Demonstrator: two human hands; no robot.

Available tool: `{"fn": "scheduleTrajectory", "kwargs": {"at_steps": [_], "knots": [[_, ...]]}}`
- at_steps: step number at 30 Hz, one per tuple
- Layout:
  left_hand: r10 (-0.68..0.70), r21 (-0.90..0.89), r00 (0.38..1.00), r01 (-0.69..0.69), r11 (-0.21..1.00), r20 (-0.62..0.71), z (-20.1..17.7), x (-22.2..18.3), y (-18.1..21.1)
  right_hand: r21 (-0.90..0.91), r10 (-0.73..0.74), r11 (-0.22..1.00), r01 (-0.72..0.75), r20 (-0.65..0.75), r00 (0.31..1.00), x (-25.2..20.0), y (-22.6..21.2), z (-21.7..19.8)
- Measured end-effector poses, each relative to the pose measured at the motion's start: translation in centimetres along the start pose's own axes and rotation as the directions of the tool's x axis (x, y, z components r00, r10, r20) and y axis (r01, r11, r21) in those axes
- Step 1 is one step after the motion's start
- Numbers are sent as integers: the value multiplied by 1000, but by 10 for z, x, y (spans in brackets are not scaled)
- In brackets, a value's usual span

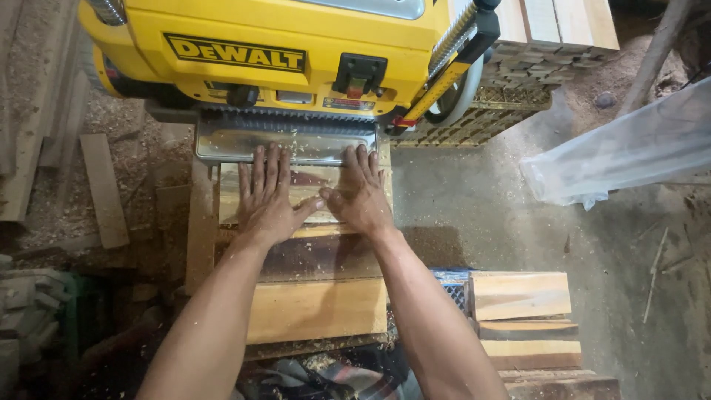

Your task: Feeding individual wood planks into a thickness planer to smooth and level their surfaces.

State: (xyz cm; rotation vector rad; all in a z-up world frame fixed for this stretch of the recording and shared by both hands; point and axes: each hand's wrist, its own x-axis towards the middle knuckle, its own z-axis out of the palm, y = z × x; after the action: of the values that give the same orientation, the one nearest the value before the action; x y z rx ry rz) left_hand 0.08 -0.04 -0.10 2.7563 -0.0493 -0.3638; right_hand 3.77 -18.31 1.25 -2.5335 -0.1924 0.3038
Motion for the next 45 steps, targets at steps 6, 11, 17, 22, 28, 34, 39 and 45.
{"fn": "scheduleTrajectory", "kwargs": {"at_steps": [6,11,17,22,28,34,39,45], "knots": [[30,11,995,-29,1000,-98,4,-4,1,-42,-59,997,58,-25,998,-9,19,-1],[153,131,918,-112,985,-365,17,0,-1,-63,-201,979,193,-180,963,-22,43,23],[-13,143,904,81,986,-427,50,36,43,351,-50,921,170,-325,944,-131,83,19],[-30,-101,999,28,994,-18,67,25,210,479,331,877,-44,-534,778,-227,184,3],[701,-184,698,-677,713,148,269,-15,325,799,948,239,-552,-69,312,-286,279,3],[299,-301,782,-150,942,547,336,-27,360,809,981,140,-571,-35,191,-298,296,-11],[180,-384,843,34,923,508,340,-17,353,820,991,45,-570,33,126,-296,299,-12],[220,-206,863,-139,969,454,309,-18,371,840,990,105,-532,-36,140,-294,297,-12]]}}
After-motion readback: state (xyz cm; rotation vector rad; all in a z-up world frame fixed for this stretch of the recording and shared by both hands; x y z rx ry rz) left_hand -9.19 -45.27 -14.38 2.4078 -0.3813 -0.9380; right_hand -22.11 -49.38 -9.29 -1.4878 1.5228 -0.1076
